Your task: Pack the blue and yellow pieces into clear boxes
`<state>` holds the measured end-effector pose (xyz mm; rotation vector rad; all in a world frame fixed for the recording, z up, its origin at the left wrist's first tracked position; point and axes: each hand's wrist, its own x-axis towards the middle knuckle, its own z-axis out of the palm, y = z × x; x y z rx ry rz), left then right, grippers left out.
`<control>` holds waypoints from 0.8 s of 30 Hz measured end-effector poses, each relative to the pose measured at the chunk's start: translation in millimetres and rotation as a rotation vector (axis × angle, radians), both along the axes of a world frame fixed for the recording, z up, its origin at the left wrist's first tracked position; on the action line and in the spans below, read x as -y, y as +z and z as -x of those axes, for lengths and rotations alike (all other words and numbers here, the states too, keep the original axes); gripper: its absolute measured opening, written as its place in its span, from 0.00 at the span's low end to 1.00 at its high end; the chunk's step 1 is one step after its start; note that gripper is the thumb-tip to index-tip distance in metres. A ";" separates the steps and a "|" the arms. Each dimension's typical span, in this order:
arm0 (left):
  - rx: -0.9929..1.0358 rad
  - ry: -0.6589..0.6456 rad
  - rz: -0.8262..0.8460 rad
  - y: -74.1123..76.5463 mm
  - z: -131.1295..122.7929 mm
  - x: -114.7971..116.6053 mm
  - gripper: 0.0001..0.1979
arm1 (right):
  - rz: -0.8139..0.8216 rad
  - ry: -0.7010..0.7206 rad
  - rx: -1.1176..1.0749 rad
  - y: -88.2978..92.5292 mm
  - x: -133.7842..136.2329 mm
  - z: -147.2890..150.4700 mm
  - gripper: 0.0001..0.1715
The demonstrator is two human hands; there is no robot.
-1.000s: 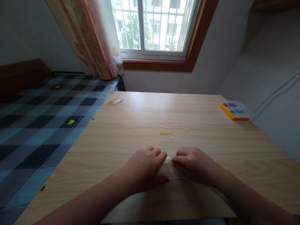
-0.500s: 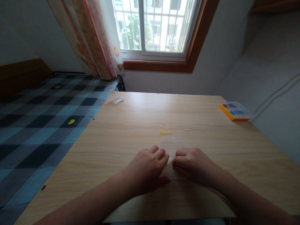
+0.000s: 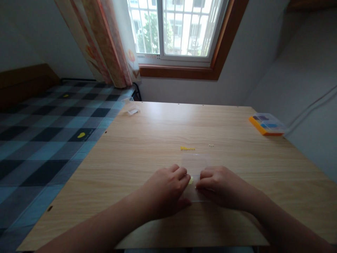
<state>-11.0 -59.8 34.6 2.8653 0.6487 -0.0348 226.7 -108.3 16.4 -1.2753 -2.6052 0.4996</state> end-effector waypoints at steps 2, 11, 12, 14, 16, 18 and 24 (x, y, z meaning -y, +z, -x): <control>0.002 -0.006 0.008 0.2 0.0 0.1 0.17 | -0.003 0.010 0.011 -0.1 0.6 0.3 0.11; -0.015 -0.004 0.032 3.5 -0.6 1.0 0.12 | -0.036 -0.032 0.010 -6.2 -0.3 0.5 0.11; -0.016 -0.006 0.030 4.7 -0.2 1.1 0.12 | -0.039 -0.035 0.002 -6.3 -0.4 0.6 0.11; -0.009 -0.020 0.011 7.1 1.2 1.4 0.11 | -0.041 -0.037 -0.012 -6.2 -0.5 0.6 0.11; 0.002 -0.041 -0.028 8.8 2.9 1.8 0.09 | -0.038 -0.035 -0.022 -6.3 -0.5 0.5 0.11; 0.009 -0.089 -0.073 8.7 4.3 1.9 0.07 | -0.031 -0.028 -0.028 -6.8 -0.8 0.4 0.11; 0.000 -0.274 -0.135 -0.9 5.3 1.7 0.05 | -0.035 -0.028 -0.005 -7.6 -1.6 1.7 0.10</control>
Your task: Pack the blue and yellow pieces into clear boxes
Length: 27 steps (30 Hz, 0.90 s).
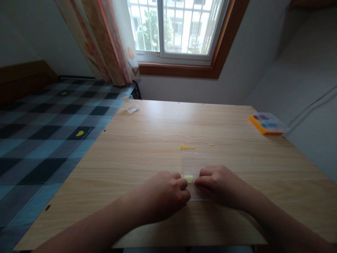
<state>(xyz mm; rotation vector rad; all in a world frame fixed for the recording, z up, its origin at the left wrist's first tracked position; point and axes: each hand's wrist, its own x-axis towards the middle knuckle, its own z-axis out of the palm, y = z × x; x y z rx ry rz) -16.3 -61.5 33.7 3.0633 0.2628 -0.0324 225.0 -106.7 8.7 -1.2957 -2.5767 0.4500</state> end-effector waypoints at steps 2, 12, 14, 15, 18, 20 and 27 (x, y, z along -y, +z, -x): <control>-0.009 -0.015 -0.007 -3.1 -0.1 -0.2 0.06 | -0.011 0.000 0.005 -0.3 0.1 0.5 0.10; -0.007 -0.026 0.007 -4.3 -1.1 -1.2 0.06 | -0.029 -0.012 0.019 -2.7 0.4 1.4 0.10; 0.004 -0.030 0.010 -4.1 -1.5 -1.1 0.06 | -0.027 -0.021 0.017 -2.4 0.6 1.8 0.11; 0.010 -0.032 0.007 -4.1 -1.6 -1.0 0.07 | -0.026 -0.022 0.016 -2.1 0.7 2.0 0.11; 0.011 -0.034 -0.001 -3.8 -2.0 -0.8 0.06 | -0.027 -0.020 0.036 -1.5 0.3 2.0 0.11; -0.001 -0.032 0.001 -3.5 -2.1 -0.7 0.06 | -0.029 -0.023 0.059 -1.8 0.2 2.0 0.10; 0.006 -0.023 0.008 -4.3 -2.1 -0.7 0.07 | -0.100 -0.004 0.016 -0.6 3.5 1.3 0.12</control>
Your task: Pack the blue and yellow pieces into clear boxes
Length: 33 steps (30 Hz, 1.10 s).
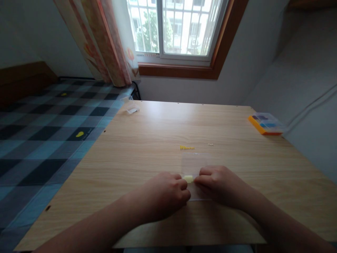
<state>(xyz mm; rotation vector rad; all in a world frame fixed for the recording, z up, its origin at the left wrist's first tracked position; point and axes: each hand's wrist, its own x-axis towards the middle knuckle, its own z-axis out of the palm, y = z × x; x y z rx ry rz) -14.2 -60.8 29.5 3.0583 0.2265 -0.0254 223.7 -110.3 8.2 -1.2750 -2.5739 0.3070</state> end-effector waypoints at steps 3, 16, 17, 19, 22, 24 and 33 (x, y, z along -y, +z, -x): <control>0.004 0.012 -0.001 1.5 0.1 0.4 0.07 | -0.139 -0.024 -0.128 6.0 -3.0 -12.0 0.12; 0.262 0.270 0.094 4.2 9.3 -23.9 0.15 | -0.367 -0.638 -0.295 -37.9 -74.7 -87.2 0.14; 0.282 0.278 0.106 2.8 9.2 -25.5 0.17 | -0.357 -0.615 -0.284 -41.7 -76.2 -84.7 0.14; 0.322 0.282 0.126 1.1 8.4 -27.6 0.18 | -0.349 -0.574 -0.256 -46.4 -78.2 -79.9 0.13; 0.379 0.277 0.136 0.5 7.2 -28.3 0.21 | -0.352 -0.558 -0.218 -49.6 -81.0 -76.1 0.13; 0.391 0.288 0.130 -0.9 6.6 -28.2 0.27 | -0.351 -0.565 -0.205 -51.5 -83.4 -75.7 0.12; 0.340 0.369 0.291 -18.7 8.6 -39.2 0.40 | -0.433 -0.554 -0.265 -38.6 -77.4 -69.9 0.08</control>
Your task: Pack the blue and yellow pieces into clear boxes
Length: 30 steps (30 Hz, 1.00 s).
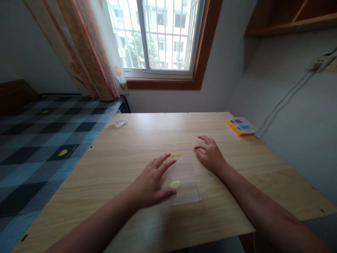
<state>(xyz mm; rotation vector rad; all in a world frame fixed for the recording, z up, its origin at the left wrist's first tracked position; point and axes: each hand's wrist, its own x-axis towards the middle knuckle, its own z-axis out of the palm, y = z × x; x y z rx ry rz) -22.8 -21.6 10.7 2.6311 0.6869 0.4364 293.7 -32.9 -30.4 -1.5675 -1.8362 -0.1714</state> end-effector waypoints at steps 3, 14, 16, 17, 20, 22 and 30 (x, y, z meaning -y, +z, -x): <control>0.038 0.020 0.071 -2.0 0.8 -3.7 0.36 | -0.049 0.135 -0.104 22.4 20.0 8.2 0.08; 0.145 0.039 0.254 -1.5 -5.6 -4.8 0.14 | 0.402 0.693 0.242 42.0 68.7 68.7 0.11; 0.132 0.013 0.238 -1.7 -5.4 -4.4 0.13 | 0.406 0.664 0.278 41.2 68.5 68.7 0.12; 0.126 -0.002 0.228 -2.0 -5.2 -4.5 0.13 | 0.408 0.654 0.290 41.5 68.7 68.2 0.13; 0.113 -0.058 0.212 -3.2 -5.4 -5.6 0.14 | 0.425 0.640 0.327 43.0 70.0 67.5 0.13; 0.095 -0.111 0.208 -3.7 -6.6 -6.0 0.15 | 0.441 0.630 0.352 43.1 71.1 68.2 0.12; 0.000 -0.115 0.167 -0.6 -12.0 6.7 0.28 | 0.475 0.562 0.374 41.9 72.8 72.3 0.11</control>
